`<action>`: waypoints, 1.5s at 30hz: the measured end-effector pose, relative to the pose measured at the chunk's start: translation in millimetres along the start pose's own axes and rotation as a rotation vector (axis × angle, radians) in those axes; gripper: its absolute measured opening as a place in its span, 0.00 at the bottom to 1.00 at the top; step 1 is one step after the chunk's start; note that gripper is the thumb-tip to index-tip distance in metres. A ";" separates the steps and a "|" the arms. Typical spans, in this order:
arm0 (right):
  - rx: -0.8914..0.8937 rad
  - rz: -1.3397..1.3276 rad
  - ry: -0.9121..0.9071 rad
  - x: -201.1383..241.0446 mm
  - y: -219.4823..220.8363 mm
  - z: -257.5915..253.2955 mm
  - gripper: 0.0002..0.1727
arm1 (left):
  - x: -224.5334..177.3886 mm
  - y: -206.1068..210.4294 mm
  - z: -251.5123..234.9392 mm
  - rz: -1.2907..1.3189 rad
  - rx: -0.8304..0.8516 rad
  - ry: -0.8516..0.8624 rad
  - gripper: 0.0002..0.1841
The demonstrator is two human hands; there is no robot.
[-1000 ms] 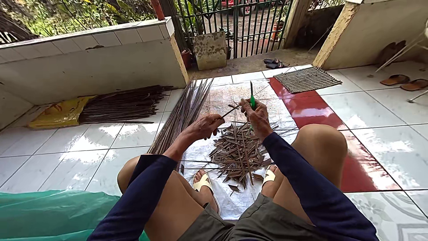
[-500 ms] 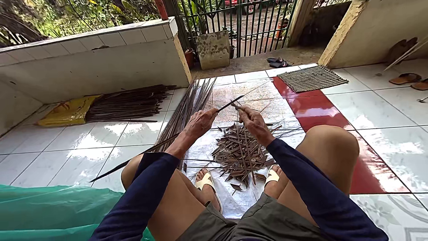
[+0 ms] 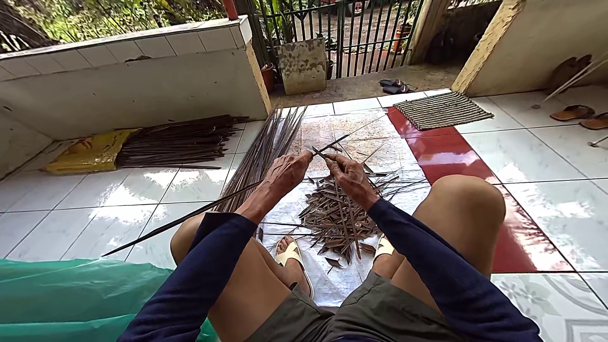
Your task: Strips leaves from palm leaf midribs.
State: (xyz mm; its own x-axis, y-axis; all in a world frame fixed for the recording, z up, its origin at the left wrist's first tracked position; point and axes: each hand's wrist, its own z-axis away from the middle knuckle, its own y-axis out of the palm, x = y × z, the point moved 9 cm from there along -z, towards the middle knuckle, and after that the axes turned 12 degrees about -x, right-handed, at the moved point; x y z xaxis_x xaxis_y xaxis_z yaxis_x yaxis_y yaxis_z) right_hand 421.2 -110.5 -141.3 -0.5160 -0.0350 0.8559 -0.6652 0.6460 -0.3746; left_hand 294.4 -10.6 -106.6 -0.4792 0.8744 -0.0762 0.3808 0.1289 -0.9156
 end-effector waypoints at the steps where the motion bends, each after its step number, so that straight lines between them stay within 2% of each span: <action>1: -0.014 0.018 0.008 -0.1 -1.5 1.9 0.20 | -0.5 -0.2 -0.2 -0.007 -0.001 0.002 0.17; 10: -0.082 0.070 0.066 -7.8 -9.2 8.4 0.21 | -5.5 1.8 -1.0 0.013 0.019 0.011 0.17; 14: -0.122 0.117 0.018 -9.5 -11.5 4.3 0.21 | -5.4 -0.8 1.8 0.051 0.020 -0.006 0.16; 30: -0.157 0.190 0.079 -27.0 -19.3 -11.7 0.21 | -5.3 0.8 1.0 0.042 0.068 0.022 0.18; 34: -0.224 0.202 0.122 -55.1 -36.0 -31.3 0.21 | -4.5 -3.6 5.8 0.075 0.063 0.010 0.18; 40: -0.415 0.179 0.190 -81.5 -75.8 -39.7 0.22 | 4.3 -6.0 8.4 0.159 0.101 -0.016 0.18; 42: -0.375 0.087 0.107 -65.5 -72.4 -32.0 0.21 | 8.6 -4.4 5.9 0.236 0.111 -0.022 0.19; 45: -0.187 -0.068 0.004 -35.9 -44.0 -12.8 0.20 | 8.3 -6.6 5.3 0.330 0.128 -0.068 0.19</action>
State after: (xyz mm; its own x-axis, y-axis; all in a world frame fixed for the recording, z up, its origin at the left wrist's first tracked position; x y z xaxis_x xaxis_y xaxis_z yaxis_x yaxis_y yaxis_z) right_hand 475.9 -127.9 -151.0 -0.4706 -0.0805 0.8787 -0.5861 0.7729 -0.2431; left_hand 283.8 -6.7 -103.3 -0.3998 0.8256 -0.3982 0.4237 -0.2188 -0.8790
